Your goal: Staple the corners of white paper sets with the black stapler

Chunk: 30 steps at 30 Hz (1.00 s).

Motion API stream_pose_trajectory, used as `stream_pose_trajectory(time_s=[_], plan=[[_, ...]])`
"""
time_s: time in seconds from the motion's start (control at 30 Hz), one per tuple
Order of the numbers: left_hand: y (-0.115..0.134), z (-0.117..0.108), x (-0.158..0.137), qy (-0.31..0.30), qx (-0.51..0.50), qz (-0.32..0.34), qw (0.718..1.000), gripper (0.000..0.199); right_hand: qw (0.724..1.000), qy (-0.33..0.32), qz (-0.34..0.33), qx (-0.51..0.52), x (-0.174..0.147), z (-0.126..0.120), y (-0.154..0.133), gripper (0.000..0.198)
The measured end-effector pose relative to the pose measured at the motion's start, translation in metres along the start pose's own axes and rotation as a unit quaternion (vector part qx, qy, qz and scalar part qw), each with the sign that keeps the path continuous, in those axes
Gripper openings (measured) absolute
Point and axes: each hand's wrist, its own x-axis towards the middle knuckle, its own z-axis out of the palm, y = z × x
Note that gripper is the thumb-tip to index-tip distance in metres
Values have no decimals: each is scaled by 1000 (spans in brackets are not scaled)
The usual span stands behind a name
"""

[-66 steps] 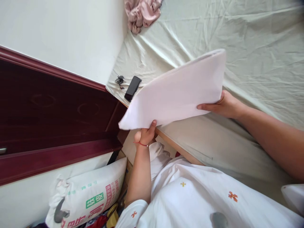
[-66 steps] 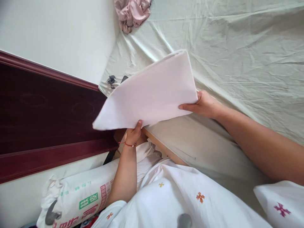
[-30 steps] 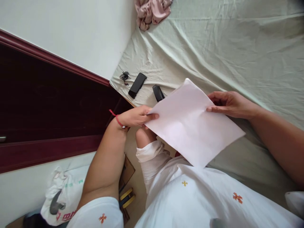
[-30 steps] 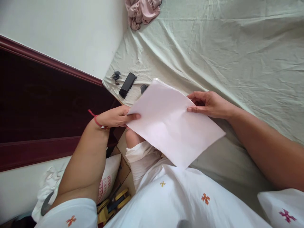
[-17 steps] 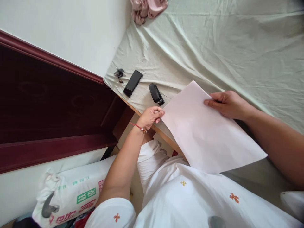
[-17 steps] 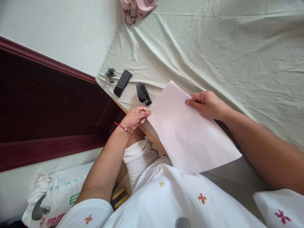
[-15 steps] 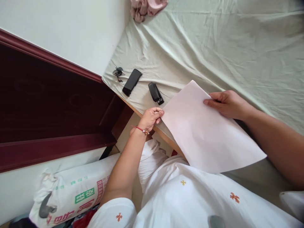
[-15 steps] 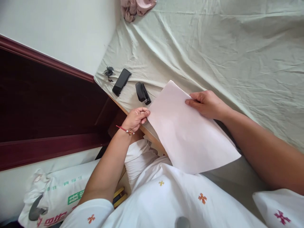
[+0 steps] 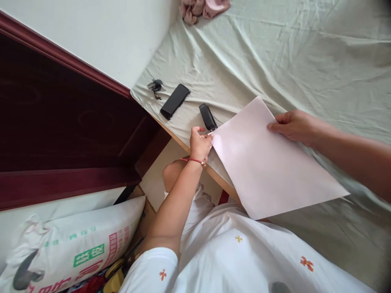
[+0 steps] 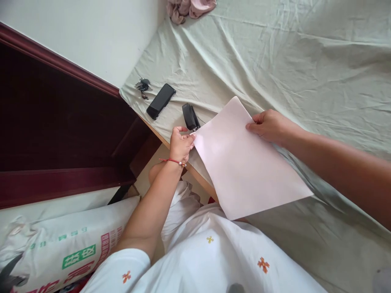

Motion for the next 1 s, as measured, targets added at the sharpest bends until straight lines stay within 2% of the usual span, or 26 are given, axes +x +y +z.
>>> stream_pose_trajectory(time_s=[0.03,0.07,0.17,0.37,0.43,0.57,0.7,0.8,0.93,1.0], plan=[[-1,1,2,8,9,0,1000,47,996,17,70,-61,0,1,-7,24],[-1,3,5,14,15,-1,1000,47,989,31,99,-109,0,3,-14,24],[2,5,9,23,14,-14,1000,48,981,65,88,-161,-2,6,-26,35],[4,6,11,19,-7,-21,1000,40,984,101,102,-109,0,8,-12,24],[-3,6,11,19,-2,2,1000,37,983,117,88,-110,0,9,-4,23],[-22,5,10,34,37,84,995,25,971,149,4,-188,1,15,5,34],[-37,6,6,84,86,186,975,20,966,153,-37,-206,2,17,9,37],[-45,7,6,104,92,228,964,28,964,157,-56,-207,2,16,10,37],[-52,6,8,87,80,265,957,50,963,160,-58,-208,3,16,11,36],[-53,3,10,87,93,285,950,53,964,158,-57,-208,3,16,11,36]])
